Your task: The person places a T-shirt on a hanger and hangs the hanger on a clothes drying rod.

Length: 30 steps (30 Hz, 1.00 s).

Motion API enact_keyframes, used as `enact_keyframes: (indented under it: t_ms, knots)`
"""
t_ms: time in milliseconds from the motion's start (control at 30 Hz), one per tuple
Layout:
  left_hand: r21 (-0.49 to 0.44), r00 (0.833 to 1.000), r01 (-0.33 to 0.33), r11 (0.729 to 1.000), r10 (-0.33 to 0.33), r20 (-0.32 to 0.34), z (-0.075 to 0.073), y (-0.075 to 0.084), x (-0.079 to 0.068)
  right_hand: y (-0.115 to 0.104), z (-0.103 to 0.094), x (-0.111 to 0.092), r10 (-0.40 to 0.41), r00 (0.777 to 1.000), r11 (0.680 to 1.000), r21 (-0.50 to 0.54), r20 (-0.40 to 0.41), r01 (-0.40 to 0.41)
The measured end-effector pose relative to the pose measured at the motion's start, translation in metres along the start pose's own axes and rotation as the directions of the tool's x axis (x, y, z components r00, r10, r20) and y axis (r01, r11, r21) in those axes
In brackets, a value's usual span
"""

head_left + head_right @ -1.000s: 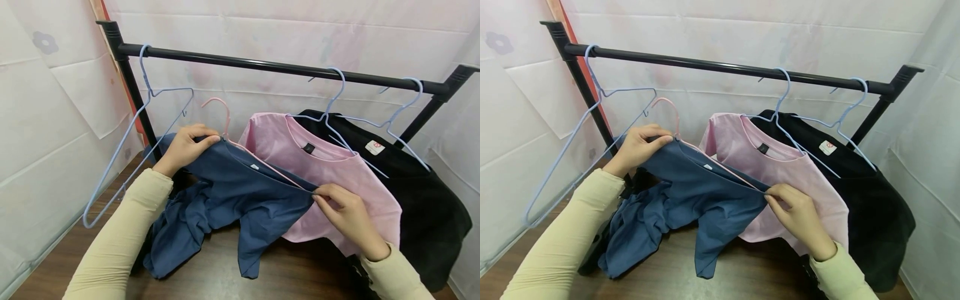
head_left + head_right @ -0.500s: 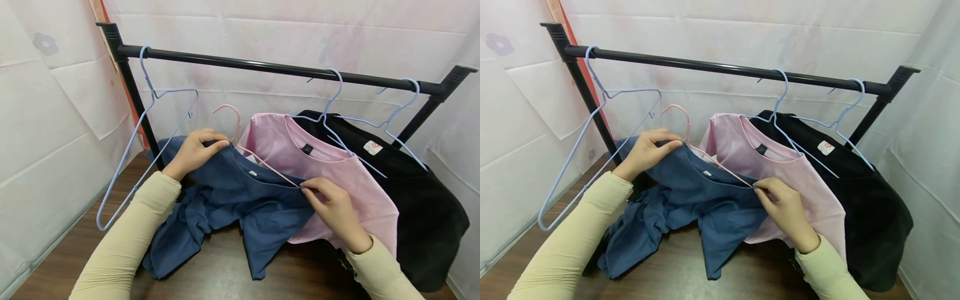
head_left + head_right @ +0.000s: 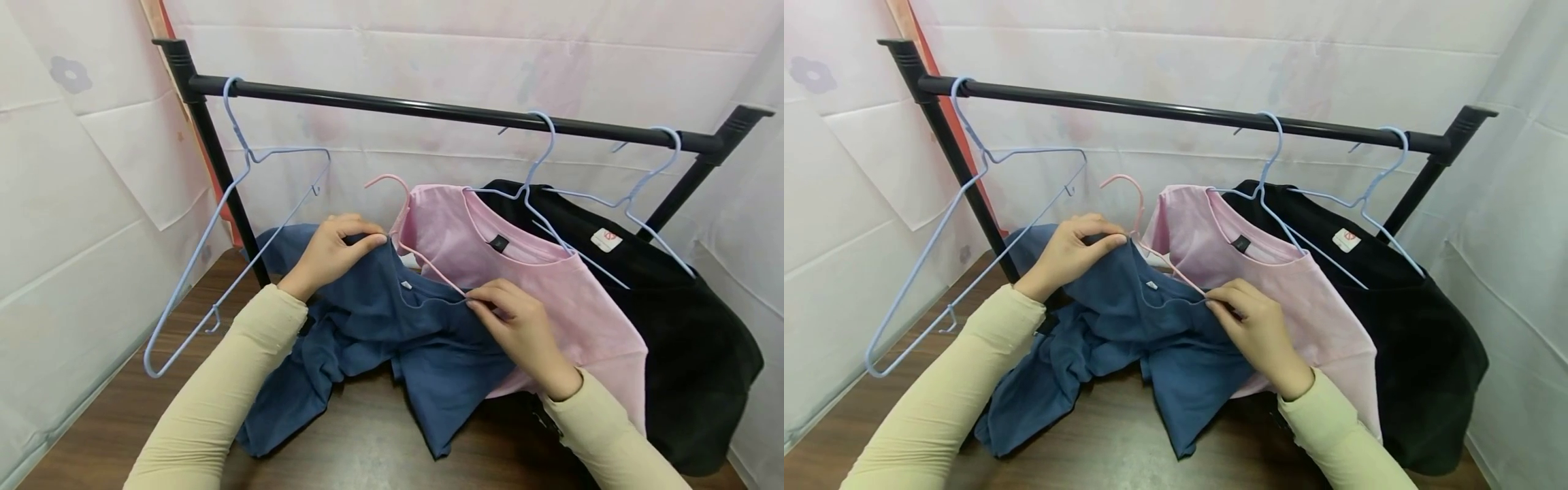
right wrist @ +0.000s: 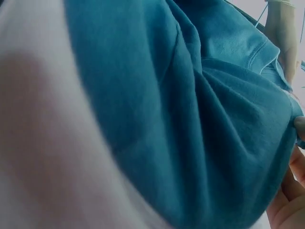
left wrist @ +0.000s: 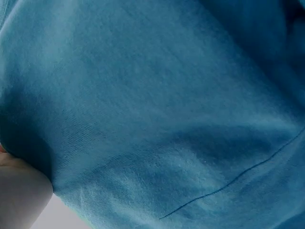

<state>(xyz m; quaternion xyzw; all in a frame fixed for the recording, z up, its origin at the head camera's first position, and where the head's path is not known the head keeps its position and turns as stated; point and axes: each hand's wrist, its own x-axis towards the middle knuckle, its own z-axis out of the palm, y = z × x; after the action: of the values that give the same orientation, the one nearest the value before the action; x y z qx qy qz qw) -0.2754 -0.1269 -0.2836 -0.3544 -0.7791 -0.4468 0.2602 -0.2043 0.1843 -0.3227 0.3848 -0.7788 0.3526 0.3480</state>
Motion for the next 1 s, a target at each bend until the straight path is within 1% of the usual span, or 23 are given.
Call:
enact_keyframes:
  t_ms: [100, 200, 333, 433, 533, 600, 633, 667, 700, 767, 867, 1000]
  knots:
    - [-0.011, 1.000, 0.005, 1.000, -0.005, 0.006, -0.001, 0.000, 0.000, 0.001, 0.002, 0.001, 0.049, 0.999, 0.999, 0.006, 0.017, -0.050]
    - [-0.029, 1.000, 0.012, 0.999, -0.012, 0.009, -0.003, 0.000, -0.001, 0.002, 0.001, 0.001, 0.112, 0.994, 0.994, 0.019, 0.015, -0.112]
    - [-0.032, 1.000, 0.025, 0.999, -0.025, 0.008, -0.005, -0.001, -0.002, 0.002, -0.003, 0.000, 0.215, 0.976, 0.975, 0.042, 0.036, -0.216]
    - [-0.023, 1.000, 0.031, 0.999, -0.031, 0.003, -0.007, -0.002, -0.002, 0.003, -0.008, 0.000, 0.304, 0.949, 0.951, 0.034, 0.082, -0.307]
    - [-0.011, 0.999, 0.034, 0.999, -0.034, -0.003, -0.009, -0.002, -0.002, 0.003, -0.013, -0.001, 0.394, 0.908, 0.919, -0.038, 0.141, -0.393]
    - [-0.007, 0.999, 0.035, 0.999, -0.035, -0.006, -0.010, -0.002, -0.002, 0.002, -0.015, -0.003, 0.433, 0.882, 0.901, -0.094, 0.184, -0.423]
    - [-0.005, 0.999, 0.037, 0.999, -0.037, -0.008, -0.010, -0.002, -0.003, 0.002, -0.015, -0.004, 0.442, 0.874, 0.897, -0.121, 0.201, -0.426]
    - [-0.004, 0.999, 0.039, 0.999, -0.039, -0.008, -0.010, -0.002, -0.003, 0.001, -0.016, -0.005, 0.444, 0.871, 0.895, -0.145, 0.210, -0.421]
    - [-0.002, 0.999, 0.041, 0.999, -0.041, -0.009, -0.010, -0.002, -0.003, 0.001, -0.016, -0.006, 0.442, 0.872, 0.896, -0.157, 0.213, -0.415]
    - [-0.003, 0.999, 0.047, 0.999, -0.047, -0.011, -0.010, -0.002, -0.004, 0.000, -0.014, -0.008, 0.424, 0.883, 0.904, -0.155, 0.199, -0.399]
    - [-0.006, 0.998, 0.059, 0.998, -0.059, -0.021, -0.010, -0.001, -0.004, -0.002, -0.012, -0.009, 0.392, 0.909, 0.917, -0.140, 0.139, -0.374]
    - [-0.026, 0.997, 0.067, 0.997, -0.068, -0.047, -0.008, 0.001, -0.003, -0.005, -0.010, -0.006, 0.354, 0.932, 0.932, -0.113, 0.081, -0.345]
